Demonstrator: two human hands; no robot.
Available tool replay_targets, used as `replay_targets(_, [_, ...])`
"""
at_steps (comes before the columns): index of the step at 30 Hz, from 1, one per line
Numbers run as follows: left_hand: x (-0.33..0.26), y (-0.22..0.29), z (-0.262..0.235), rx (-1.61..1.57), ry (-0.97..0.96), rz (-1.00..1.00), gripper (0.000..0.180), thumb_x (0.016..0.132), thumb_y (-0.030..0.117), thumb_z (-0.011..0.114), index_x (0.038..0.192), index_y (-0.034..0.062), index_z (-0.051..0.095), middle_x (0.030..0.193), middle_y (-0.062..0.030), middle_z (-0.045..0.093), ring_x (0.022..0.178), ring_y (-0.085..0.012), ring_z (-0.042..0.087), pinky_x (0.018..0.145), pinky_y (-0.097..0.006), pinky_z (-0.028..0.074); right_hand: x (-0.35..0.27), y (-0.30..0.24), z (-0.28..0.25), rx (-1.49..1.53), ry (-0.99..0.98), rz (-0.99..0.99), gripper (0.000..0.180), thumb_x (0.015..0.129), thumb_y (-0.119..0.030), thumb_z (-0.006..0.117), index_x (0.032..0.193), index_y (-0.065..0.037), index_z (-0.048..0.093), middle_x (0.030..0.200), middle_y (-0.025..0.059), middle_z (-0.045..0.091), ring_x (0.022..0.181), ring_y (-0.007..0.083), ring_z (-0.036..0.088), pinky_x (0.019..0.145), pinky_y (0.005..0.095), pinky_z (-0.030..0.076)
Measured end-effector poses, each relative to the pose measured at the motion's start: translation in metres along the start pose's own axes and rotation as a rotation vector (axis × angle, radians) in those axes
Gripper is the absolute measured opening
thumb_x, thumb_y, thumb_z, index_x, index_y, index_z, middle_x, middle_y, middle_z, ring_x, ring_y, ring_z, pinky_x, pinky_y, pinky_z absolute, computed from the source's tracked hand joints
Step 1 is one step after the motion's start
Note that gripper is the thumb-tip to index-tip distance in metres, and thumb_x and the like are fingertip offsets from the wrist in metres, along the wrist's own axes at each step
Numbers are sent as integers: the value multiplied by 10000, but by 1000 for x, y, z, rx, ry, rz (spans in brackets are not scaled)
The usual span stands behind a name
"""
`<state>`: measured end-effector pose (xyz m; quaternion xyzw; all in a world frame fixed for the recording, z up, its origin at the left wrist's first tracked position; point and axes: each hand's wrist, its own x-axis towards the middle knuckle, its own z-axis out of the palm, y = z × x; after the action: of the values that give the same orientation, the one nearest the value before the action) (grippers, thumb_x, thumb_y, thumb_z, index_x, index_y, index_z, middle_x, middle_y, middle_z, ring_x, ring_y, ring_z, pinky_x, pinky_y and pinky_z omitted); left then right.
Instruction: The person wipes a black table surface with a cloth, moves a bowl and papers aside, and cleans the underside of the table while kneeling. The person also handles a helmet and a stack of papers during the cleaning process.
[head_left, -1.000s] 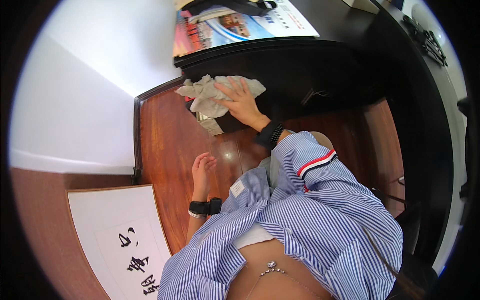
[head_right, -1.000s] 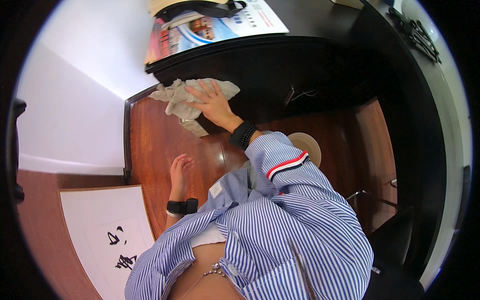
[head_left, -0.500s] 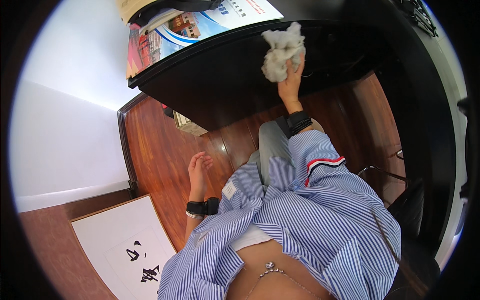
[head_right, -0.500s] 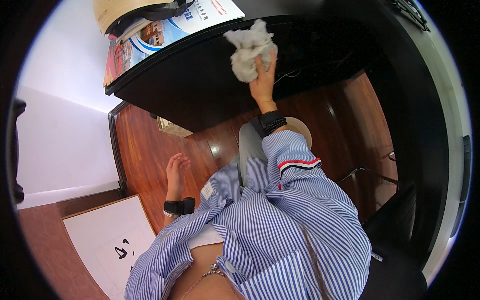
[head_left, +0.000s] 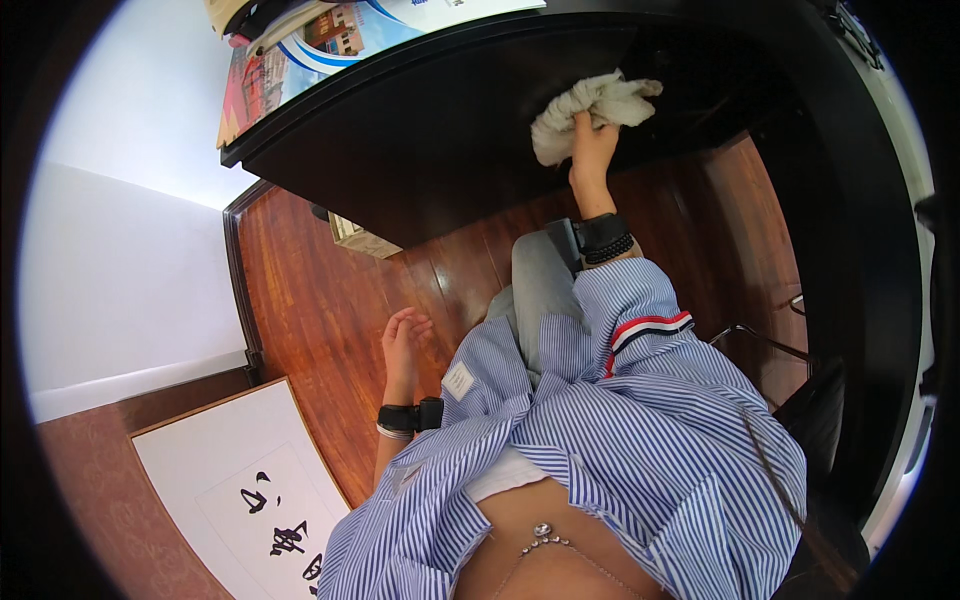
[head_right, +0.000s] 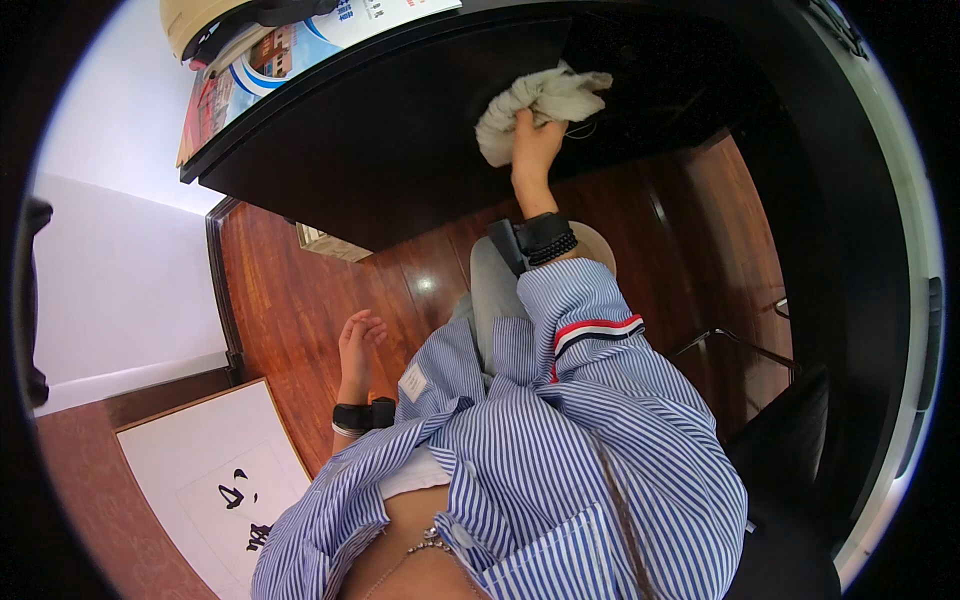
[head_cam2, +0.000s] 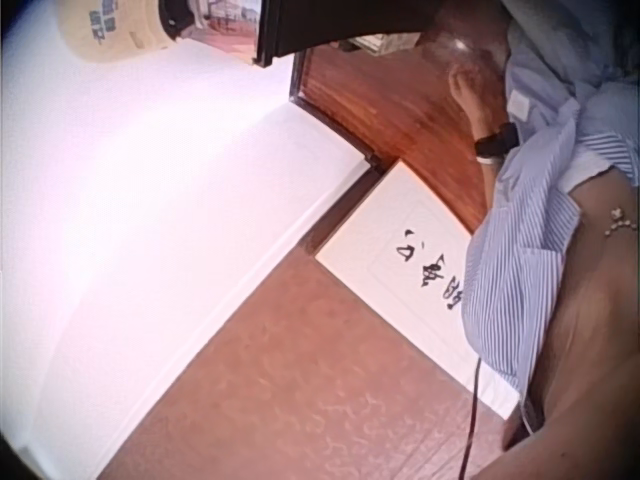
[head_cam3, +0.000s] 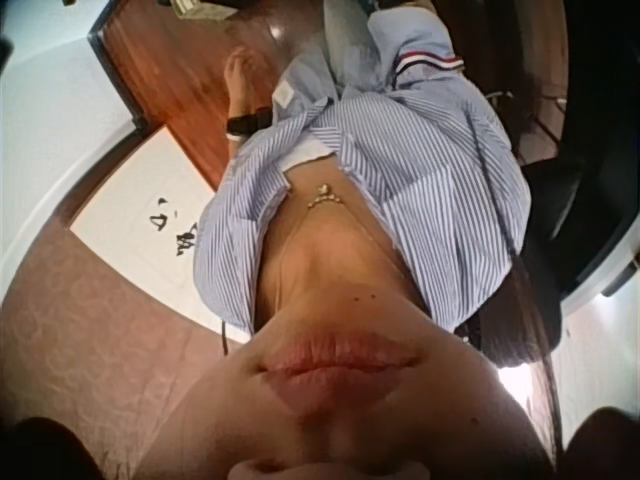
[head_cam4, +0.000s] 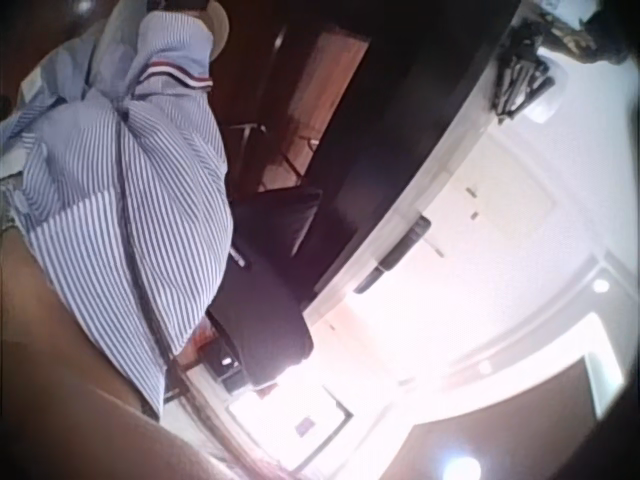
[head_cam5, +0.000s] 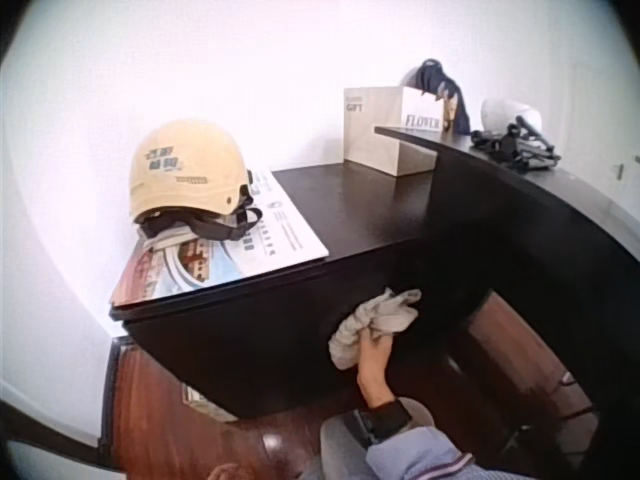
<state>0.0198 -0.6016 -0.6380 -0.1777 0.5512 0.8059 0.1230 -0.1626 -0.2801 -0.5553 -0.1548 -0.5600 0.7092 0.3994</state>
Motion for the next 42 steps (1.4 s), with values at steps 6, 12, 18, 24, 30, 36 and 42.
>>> replay_targets(6, [-2, -6, 10, -3, -6, -8, 201, 874, 156, 425, 1008, 31, 508, 877, -71, 564, 821, -159, 550, 744, -268, 446, -56, -8, 39, -298, -115, -449, 472, 746, -53, 513, 1171, 91, 366, 1285, 266, 224, 1175, 398, 277, 983, 392, 238])
replay_targets(12, [-2, -7, 16, 56, 6, -14, 201, 871, 145, 423, 1008, 18, 497, 892, -85, 563, 830, -177, 560, 741, -275, 455, -115, 15, 46, -562, -500, -373, 618, 650, 57, 561, 1231, -63, 387, 1335, 263, 111, 1217, 420, 217, 963, 400, 301])
replay_targets(18, [0, -7, 10, 57, -1, 9, 212, 869, 151, 429, 1023, 20, 492, 891, -90, 566, 843, -182, 560, 741, -279, 454, -90, 10, 26, -578, -513, -320, 597, 640, 65, 566, 1199, -98, 436, 1355, 194, 147, 1215, 389, 244, 946, 388, 333])
replay_targets(24, [-6, -17, 9, 32, 27, -15, 216, 867, 159, 441, 1029, 28, 498, 888, -79, 570, 839, -176, 558, 742, -274, 454, -70, 31, 8, -478, -359, -311, 502, 708, -4, 578, 1184, -22, 419, 1350, 208, 135, 1150, 407, 324, 901, 381, 365])
replay_targets(30, [-6, -20, 23, 49, 31, -24, 190, 872, 131, 417, 998, 16, 502, 893, -97, 573, 842, -178, 567, 752, -280, 456, -103, 106, -8, -508, -346, -215, 496, 720, -13, 563, 1186, 16, 396, 1304, 256, 198, 1102, 415, 377, 886, 351, 383])
replay_targets(36, [-5, -12, 23, 65, 36, -5, 196, 870, 137, 417, 1006, 18, 495, 895, -89, 575, 827, -177, 569, 739, -273, 457, -83, 110, -19, 212, -254, 1006, 387, 741, -176, 634, 1044, -6, 463, 996, 114, 528, 900, 228, 528, 700, 368, 459])
replay_targets(42, [-8, -13, 22, 74, 40, -22, 215, 868, 156, 430, 1024, 23, 495, 901, -89, 571, 841, -177, 566, 751, -274, 453, -79, 31, 4, 279, -183, 473, 342, 770, -125, 617, 1069, -30, 480, 1015, 48, 538, 892, 144, 517, 740, 285, 430])
